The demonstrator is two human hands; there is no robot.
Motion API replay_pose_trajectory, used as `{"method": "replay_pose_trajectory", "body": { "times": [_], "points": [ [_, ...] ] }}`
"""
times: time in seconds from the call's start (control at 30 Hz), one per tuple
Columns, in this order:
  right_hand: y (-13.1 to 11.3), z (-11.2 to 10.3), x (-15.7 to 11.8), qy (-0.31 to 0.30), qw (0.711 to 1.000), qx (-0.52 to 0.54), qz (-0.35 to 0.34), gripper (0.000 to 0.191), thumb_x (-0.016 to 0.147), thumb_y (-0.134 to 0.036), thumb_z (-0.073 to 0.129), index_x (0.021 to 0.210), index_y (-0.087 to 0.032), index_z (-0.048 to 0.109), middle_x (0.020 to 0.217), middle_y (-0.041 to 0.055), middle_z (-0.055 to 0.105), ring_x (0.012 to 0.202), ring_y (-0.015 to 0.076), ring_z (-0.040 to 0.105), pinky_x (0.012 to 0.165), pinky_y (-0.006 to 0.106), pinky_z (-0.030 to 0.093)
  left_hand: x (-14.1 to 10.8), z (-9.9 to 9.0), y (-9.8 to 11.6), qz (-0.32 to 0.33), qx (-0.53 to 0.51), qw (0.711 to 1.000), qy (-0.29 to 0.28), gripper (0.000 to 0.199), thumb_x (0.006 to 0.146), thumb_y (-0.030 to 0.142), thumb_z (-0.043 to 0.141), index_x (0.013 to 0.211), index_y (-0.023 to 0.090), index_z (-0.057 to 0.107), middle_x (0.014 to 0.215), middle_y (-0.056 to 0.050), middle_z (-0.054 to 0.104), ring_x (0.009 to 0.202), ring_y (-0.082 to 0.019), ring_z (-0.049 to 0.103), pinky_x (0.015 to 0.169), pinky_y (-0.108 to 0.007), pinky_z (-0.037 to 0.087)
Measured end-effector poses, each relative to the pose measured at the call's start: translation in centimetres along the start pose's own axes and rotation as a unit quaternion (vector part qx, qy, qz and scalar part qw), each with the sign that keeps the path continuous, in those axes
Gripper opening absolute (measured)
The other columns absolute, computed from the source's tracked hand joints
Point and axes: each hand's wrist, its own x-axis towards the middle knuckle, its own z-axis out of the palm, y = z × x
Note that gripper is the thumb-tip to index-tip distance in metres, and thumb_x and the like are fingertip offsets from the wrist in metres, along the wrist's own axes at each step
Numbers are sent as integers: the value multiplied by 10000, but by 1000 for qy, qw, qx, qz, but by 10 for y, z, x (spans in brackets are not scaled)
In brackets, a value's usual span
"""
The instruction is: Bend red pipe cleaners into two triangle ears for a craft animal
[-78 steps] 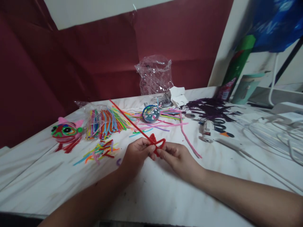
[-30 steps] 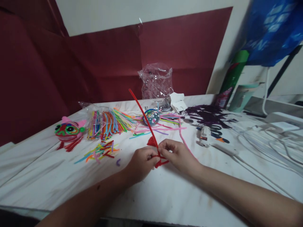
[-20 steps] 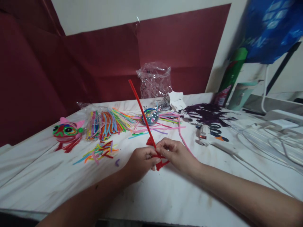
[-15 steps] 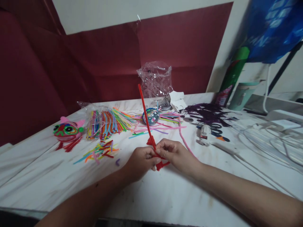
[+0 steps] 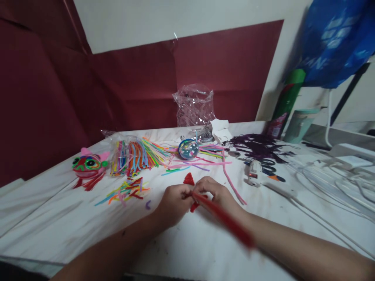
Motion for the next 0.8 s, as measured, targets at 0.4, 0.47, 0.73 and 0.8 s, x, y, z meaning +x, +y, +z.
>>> {"method": "replay_pose_trajectory", "body": {
  "times": [0.4,0.47,0.73,0.8],
  "points": [
    [-10,-1,0,-13,990,82,117,242,810,-294,488,625,-165,575,596,2,551,589,139,503,583,256,389,-3,-15,0,286,362,872,163,174,747,92,437,682,175,576,644,-36,578,630,-150,544,595,-245,384],
    [-11,2,0,-53,972,157,164,309,794,-388,522,595,-154,560,546,-13,537,530,114,476,548,237,367,-4,-16,-1,314,396,849,154,198,770,88,408,717,164,584,660,-56,588,650,-163,557,606,-257,395],
    [-12,7,-2,-63,939,263,210,385,680,-499,641,548,-148,555,499,-29,523,482,81,403,517,214,314,-6,-11,9,273,232,917,175,140,696,99,496,649,185,596,617,-19,590,594,-143,542,583,-244,408],
    [-13,5,-1,-55,937,275,206,399,692,-502,630,527,-150,540,489,-34,500,479,79,387,512,214,306,-7,-10,14,230,149,946,173,104,683,124,523,626,181,590,597,-5,583,565,-131,529,570,-239,413]
  ]
}}
